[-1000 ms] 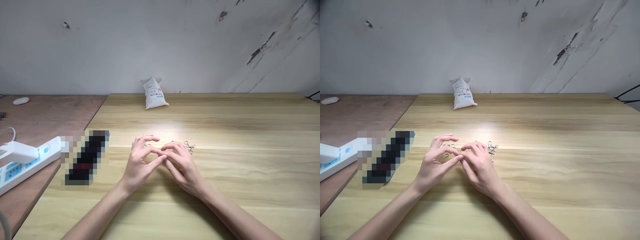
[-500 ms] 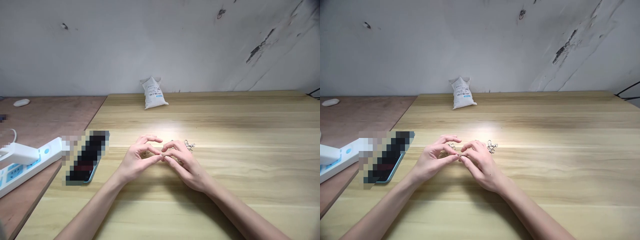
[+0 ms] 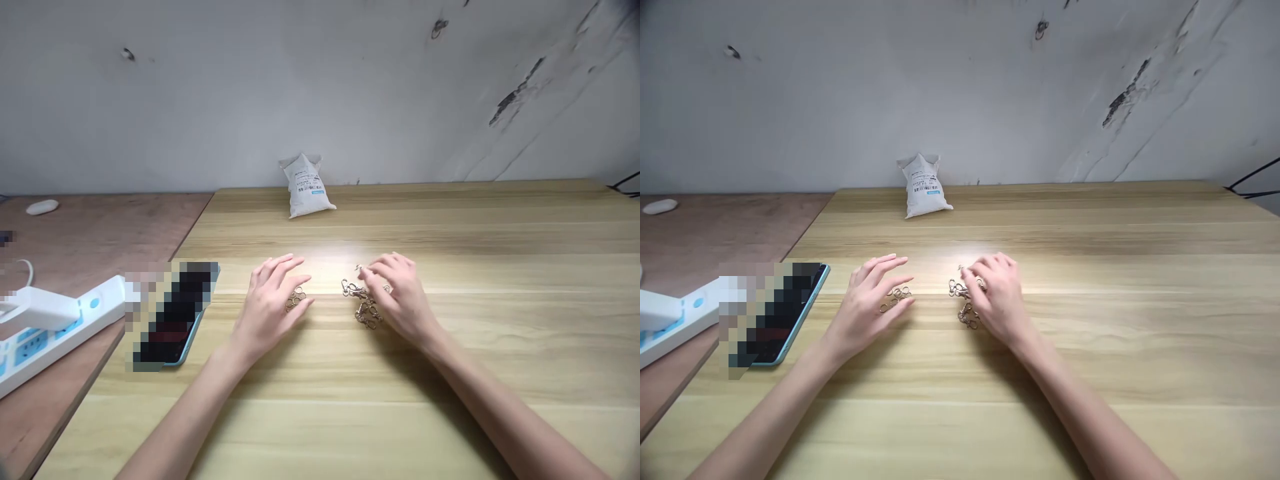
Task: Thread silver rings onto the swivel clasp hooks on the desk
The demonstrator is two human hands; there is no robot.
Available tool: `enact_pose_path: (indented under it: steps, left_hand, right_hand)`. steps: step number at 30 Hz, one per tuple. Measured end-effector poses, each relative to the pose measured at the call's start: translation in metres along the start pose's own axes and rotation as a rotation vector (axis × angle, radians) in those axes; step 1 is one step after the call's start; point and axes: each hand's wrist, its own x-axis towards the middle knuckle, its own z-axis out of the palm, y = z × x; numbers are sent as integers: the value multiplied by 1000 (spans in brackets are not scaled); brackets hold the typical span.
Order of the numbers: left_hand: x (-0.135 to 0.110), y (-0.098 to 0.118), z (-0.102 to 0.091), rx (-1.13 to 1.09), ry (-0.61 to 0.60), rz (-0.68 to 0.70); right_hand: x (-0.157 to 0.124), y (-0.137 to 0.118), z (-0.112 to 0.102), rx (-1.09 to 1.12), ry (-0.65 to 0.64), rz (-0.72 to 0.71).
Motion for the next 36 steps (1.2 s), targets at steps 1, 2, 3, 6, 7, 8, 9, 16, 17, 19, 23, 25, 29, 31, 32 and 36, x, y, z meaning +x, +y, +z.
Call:
enact_pose_path:
  steps: [1,2,3,6,7,8,9,16,17,19,23,25,29,31,32,36]
  left_hand:
    - [0,-5,-1,-7,-36,-10]
    - [0,-10,-1,-13,-69,-15]
    - [-1,-14,-1,-16,-96,-14]
    - [-3,-22,-1,-20,-151,-4]
    - [-4,-24,-1,-22,-163,-3]
    - [-4,-25,0,-24,-174,-3]
    - [-5,-26,0,-25,-183,-4]
    - [-4,-23,3,-12,-177,11]
    - [-3,-21,4,-10,-165,18]
    - [-3,-20,6,-3,-139,31]
    - [-4,-21,9,20,-119,48]
    - [-4,-22,9,17,-123,52]
    - [-5,-26,8,-39,-175,68]
    - [-5,-27,8,-42,-179,79]
    - [-6,-27,9,-32,-167,83]
    - [-6,-26,10,13,-118,104]
  right_hand:
    - [3,11,1,-68,15,34]
    - [5,21,3,-128,19,38]
    - [6,27,5,-158,5,36]
    - [6,30,7,-237,8,-9]
    - [5,27,7,-258,6,-36]
    - [4,22,5,-276,-3,-69]
    - [4,17,4,-286,-22,-104]
    - [2,2,3,-334,-188,-267]
    - [2,1,3,-335,-189,-271]
    - [2,0,3,-329,-187,-277]
    - [3,-6,3,-339,-193,-302]
    - [3,-8,4,-382,-194,-328]
    - [2,-9,9,-452,-201,-376]
    - [1,-8,12,-455,-199,-391]
    - [1,-8,13,-456,-197,-397]
    - [-1,-10,14,-491,-182,-385]
